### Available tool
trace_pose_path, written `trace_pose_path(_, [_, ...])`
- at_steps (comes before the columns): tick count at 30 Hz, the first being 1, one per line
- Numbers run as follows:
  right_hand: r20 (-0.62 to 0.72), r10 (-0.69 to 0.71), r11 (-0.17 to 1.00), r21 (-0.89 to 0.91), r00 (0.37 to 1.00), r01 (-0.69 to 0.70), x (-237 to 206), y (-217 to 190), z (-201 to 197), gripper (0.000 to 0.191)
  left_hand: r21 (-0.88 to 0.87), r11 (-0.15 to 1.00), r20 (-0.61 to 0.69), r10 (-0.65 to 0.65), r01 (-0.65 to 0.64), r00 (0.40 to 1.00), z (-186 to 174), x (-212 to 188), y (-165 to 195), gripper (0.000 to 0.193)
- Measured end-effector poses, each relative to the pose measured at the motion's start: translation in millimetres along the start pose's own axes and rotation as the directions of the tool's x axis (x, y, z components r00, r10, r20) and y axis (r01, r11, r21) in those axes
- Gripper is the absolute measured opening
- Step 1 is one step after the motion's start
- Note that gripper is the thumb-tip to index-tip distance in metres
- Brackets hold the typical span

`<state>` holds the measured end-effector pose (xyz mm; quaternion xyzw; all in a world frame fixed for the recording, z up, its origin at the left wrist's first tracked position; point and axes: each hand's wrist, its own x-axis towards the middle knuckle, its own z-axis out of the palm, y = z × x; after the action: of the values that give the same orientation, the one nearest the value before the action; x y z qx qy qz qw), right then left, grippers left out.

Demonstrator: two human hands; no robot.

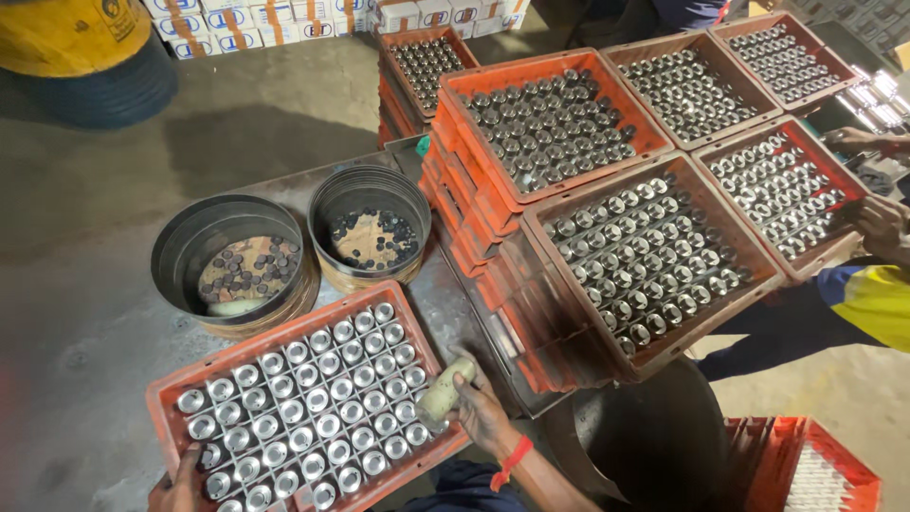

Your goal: The person places small cylindrical metal parts into the compartments of an orange plastic crate. They then use a cloth to wipe the tops of the parts and finally use a metal rod to press down on them.

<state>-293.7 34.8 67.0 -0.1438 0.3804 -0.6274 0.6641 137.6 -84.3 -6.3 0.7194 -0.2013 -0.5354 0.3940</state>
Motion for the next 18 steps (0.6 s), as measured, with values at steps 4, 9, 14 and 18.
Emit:
trace_pose_path(4, [-0.017, 0.008, 1.0, 0.016, 1.0, -0.008, -0.9, 3.5, -1.8, 0.066, -0.016, 0.999, 0.01, -0.03, 0.03, 0.999, -1.6, -1.6, 1.2, 0.053])
trace_pose_path(9, [-0.046, -0.005, 1.0, -0.007, 0.999, 0.005, 0.8, 5.9, -3.7, 0.07, 0.122, 0.992, -0.029, -0.013, 0.016, 1.0, -2.9, -3.2, 5.4, 0.054])
trace_pose_path(14, [-0.032, 0.008, 1.0, -0.017, 0.999, -0.009, -2.1, 6.5, -4.9, 0.069, 0.265, 0.964, -0.103, 0.056, -0.027, 0.993, -2.2, -5.8, 10.2, 0.057])
trace_pose_path(18, [-0.013, -0.005, 1.0, 0.003, 1.0, 0.005, -5.0, 7.7, -9.0, 0.068, -0.019, 1.0, -0.032, 0.021, -0.021, 0.999, -0.2, -9.3, 3.3, 0.055])
